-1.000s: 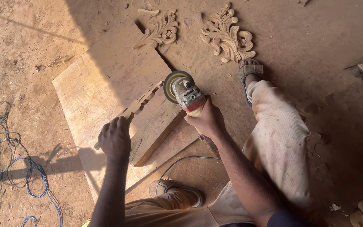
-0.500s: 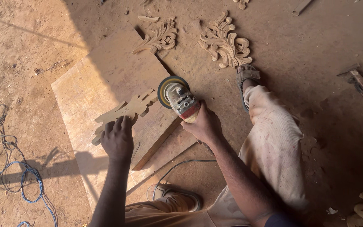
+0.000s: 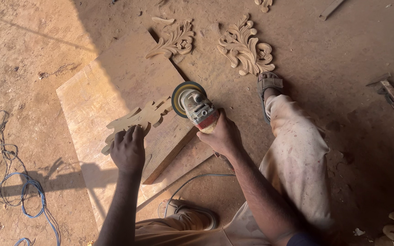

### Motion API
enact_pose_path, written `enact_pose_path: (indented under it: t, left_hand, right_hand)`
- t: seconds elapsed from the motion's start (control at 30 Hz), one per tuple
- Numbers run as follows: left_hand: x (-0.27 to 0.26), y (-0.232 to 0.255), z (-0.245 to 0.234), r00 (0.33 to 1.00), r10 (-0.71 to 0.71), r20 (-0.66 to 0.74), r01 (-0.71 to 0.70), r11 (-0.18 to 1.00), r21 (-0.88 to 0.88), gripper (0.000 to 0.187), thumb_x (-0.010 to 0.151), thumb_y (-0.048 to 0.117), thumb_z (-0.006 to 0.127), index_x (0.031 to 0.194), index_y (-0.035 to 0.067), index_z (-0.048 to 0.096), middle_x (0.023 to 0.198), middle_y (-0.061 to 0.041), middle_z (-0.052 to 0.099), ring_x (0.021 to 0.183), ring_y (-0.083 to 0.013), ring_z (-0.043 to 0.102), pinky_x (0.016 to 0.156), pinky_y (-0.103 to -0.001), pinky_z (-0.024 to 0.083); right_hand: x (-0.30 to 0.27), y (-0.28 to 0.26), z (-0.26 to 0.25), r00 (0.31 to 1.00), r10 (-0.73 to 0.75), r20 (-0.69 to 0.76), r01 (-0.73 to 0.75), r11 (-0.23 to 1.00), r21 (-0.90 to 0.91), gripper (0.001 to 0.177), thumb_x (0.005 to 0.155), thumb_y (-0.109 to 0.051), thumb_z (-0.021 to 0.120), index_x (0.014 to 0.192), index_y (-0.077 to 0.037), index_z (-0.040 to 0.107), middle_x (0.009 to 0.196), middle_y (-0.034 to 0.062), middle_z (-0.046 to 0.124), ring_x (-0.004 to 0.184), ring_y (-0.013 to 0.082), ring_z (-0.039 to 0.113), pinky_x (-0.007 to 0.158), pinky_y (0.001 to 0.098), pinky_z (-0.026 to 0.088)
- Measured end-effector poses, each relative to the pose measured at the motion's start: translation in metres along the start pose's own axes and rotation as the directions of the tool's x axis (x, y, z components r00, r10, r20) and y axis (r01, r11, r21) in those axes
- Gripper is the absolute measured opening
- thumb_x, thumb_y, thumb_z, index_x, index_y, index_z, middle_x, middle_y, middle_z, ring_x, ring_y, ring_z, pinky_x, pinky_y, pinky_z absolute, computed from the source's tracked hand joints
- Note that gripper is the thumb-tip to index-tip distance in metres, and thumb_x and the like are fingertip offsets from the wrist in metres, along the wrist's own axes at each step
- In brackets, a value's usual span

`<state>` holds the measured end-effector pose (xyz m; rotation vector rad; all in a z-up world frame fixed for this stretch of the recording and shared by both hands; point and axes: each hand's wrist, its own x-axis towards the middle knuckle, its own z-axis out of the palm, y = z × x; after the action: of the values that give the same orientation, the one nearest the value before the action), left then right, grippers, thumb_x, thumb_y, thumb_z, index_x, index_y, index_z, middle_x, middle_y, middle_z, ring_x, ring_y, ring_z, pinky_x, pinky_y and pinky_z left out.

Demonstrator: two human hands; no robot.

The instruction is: The person uses an angle grinder to shape and smooth the edges of a decorative wooden piece. They hold the wood with one hand and guide the grinder along the contours, occasionally flipping the piece to work on different sides.

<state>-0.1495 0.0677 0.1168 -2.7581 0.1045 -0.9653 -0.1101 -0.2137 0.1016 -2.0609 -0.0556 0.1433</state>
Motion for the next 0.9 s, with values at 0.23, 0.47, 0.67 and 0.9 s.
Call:
enact_pose_path:
  t: [0.23, 0.47, 0.67, 0.9]
  left_hand:
    - [-0.006, -0.003, 0.006, 0.998, -0.055, 0.035, 0.057, 0.997, -0.053, 0.005, 0.097, 0.021, 0.069, 0.098, 0.016, 0.069, 0.108, 0.003, 0.078, 0.095, -0.0208, 0.069, 0.074, -0.036, 0.055]
    - [-0.003, 0.003, 0.011, 0.992, -0.102, 0.075, 0.112, 0.985, -0.134, 0.008, 0.096, 0.022, 0.067, 0.096, 0.014, 0.069, 0.100, 0.001, 0.075, 0.094, -0.0244, 0.067, 0.078, -0.040, 0.053]
    - [-0.002, 0.003, 0.010, 0.985, -0.105, 0.136, 0.119, 0.987, -0.104, 0.009, 0.097, 0.021, 0.067, 0.095, 0.013, 0.068, 0.097, 0.001, 0.074, 0.092, -0.0243, 0.066, 0.077, -0.040, 0.053]
    - [0.001, 0.006, 0.011, 0.983, -0.096, 0.158, 0.111, 0.990, -0.089, 0.009, 0.095, 0.022, 0.067, 0.098, 0.014, 0.068, 0.099, 0.001, 0.075, 0.093, -0.0233, 0.067, 0.076, -0.040, 0.054]
  right_hand:
    - [0.002, 0.002, -0.007, 0.999, 0.012, -0.048, -0.011, 1.000, 0.010, 0.078, 0.071, -0.026, 0.086, 0.132, -0.001, 0.046, 0.115, 0.0174, 0.072, 0.105, 0.0306, 0.074, 0.092, 0.0425, 0.059]
    - [-0.004, -0.002, 0.003, 1.000, -0.029, -0.003, 0.029, 0.999, 0.026, 0.078, 0.070, -0.025, 0.086, 0.131, -0.001, 0.045, 0.114, 0.0169, 0.071, 0.103, 0.0308, 0.074, 0.090, 0.0423, 0.060]
    - [-0.008, -0.003, 0.013, 0.994, -0.105, 0.014, 0.103, 0.991, 0.080, 0.076, 0.068, -0.024, 0.087, 0.129, -0.001, 0.048, 0.113, 0.0157, 0.073, 0.103, 0.0293, 0.075, 0.089, 0.0408, 0.061]
    - [-0.007, 0.004, 0.024, 0.983, -0.169, 0.072, 0.155, 0.974, 0.165, 0.080, 0.068, -0.022, 0.088, 0.133, -0.001, 0.047, 0.120, 0.0151, 0.070, 0.110, 0.0266, 0.072, 0.092, 0.0398, 0.060]
